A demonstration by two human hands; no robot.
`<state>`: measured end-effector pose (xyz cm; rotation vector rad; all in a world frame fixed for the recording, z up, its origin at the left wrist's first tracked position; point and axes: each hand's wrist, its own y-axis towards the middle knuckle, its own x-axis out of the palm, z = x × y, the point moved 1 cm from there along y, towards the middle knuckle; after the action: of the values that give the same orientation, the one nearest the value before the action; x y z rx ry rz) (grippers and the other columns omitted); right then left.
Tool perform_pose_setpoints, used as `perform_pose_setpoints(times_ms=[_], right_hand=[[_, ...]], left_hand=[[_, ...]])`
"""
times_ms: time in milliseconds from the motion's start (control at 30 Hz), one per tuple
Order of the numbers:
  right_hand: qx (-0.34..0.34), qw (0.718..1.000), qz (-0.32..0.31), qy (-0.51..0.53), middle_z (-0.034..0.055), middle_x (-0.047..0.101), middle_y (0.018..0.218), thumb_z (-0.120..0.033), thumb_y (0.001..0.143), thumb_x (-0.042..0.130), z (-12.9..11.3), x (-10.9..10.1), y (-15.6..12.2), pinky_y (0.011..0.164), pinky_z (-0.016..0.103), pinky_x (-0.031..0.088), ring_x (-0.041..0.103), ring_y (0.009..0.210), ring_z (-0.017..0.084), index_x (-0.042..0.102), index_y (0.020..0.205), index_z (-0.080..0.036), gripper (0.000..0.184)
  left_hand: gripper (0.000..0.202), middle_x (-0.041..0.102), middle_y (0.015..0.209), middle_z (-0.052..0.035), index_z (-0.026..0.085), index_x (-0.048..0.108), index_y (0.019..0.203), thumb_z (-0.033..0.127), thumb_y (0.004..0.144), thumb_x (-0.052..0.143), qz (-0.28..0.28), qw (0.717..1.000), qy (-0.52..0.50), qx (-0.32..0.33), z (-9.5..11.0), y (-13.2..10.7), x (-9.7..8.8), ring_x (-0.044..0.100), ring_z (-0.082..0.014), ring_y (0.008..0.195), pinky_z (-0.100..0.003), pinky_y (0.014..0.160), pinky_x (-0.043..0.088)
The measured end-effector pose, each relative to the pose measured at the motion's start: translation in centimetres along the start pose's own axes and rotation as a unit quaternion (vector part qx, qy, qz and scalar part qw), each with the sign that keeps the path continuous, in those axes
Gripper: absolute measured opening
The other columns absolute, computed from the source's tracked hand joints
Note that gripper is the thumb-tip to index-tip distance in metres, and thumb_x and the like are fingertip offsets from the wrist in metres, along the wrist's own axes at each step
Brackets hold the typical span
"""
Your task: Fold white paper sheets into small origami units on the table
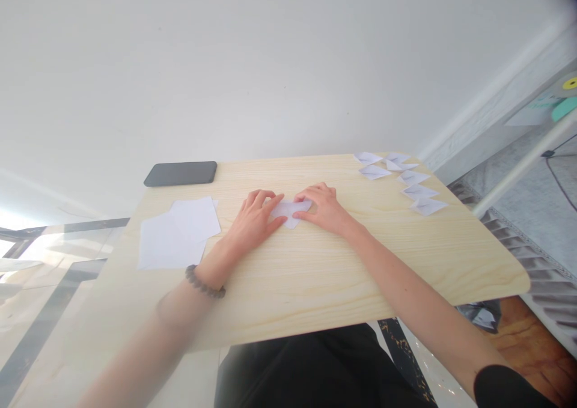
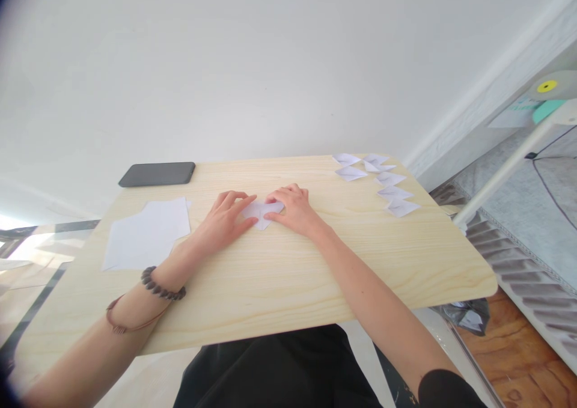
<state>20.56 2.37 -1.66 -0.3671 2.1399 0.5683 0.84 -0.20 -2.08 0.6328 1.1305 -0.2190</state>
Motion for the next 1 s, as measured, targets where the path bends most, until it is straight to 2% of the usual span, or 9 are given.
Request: perform_pose_setpoints(times_ms=[200,400,533,667,867,1000], right_hand=[[-0.049,0.998,-0.013,0.045,-0.0011,0.063,0.092,-0.032,0.077,0.058,-0.13,-0.28,-0.07,0.087,0.034,0.032,0.052,0.088,0.017,0.057,0.088,-0.024,0.015],[-0.11,0.994,-0.01,-0.012,-0.0002,0.063,0.09,-0.031,0.079,0.055,-0.16,-0.64,-0.22,0.086,0.033,0.031,0.052,0.089,0.017,0.062,0.08,-0.022,0.011],[-0.123,0.99,-0.008,-0.065,0.0006,0.066,0.086,-0.03,0.084,0.047,-0.37,-0.85,-0.19,0.083,0.035,0.03,0.05,0.088,0.018,0.064,0.07,-0.021,0.024],[-0.128,0.987,-0.003,-0.099,0.003,0.066,0.08,-0.029,0.087,0.043,-0.56,-0.74,-0.08,0.08,0.035,0.03,0.049,0.086,0.018,0.065,0.067,-0.019,0.031],[-0.163,0.98,0.006,-0.113,0.0038,0.059,0.078,-0.026,0.086,0.045,-0.43,-0.28,-0.21,0.075,0.033,0.031,0.048,0.08,0.016,0.069,0.09,-0.023,0.024],[-0.164,0.979,0.002,-0.121,0.0042,0.058,0.084,-0.026,0.085,0.045,-0.06,-0.1,-0.32,0.075,0.032,0.034,0.048,0.08,0.016,0.069,0.091,-0.024,0.024]], left_hand=[[0.033,0.051,0.111,-0.0093,0.021,0.052,0.117,0.031,0.085,0.048,0.001,0.998,0.041,0.039,0.27,0.17,-0.28,0.039,-0.0252,0.107,-0.042,0.089,0.038],[0.022,0.057,0.104,-0.008,0.019,0.059,0.103,0.028,0.087,0.046,-0.001,0.997,0.057,0.061,0.43,0.17,-0.15,0.042,-0.0235,0.103,-0.039,0.086,0.039],[0.021,0.06,0.096,-0.0075,0.019,0.062,0.097,0.026,0.088,0.044,-0.004,0.994,0.07,0.08,0.56,0.14,-0.15,0.044,-0.0232,0.101,-0.037,0.084,0.039],[0.025,0.06,0.092,-0.0083,0.018,0.06,0.105,0.025,0.087,0.044,-0.001,0.991,0.099,0.087,0.7,0.15,-0.16,0.045,-0.0237,0.098,-0.037,0.081,0.039],[0.027,0.058,0.093,-0.0083,0.023,0.059,0.11,0.025,0.088,0.043,-0.01,0.988,0.12,0.099,0.88,0.23,-0.27,0.045,-0.0239,0.097,-0.037,0.078,0.038],[0.028,0.058,0.093,-0.0083,0.022,0.059,0.11,0.025,0.088,0.043,-0.011,0.986,0.127,0.104,0.94,0.28,-0.28,0.045,-0.0248,0.099,-0.037,0.078,0.037]])
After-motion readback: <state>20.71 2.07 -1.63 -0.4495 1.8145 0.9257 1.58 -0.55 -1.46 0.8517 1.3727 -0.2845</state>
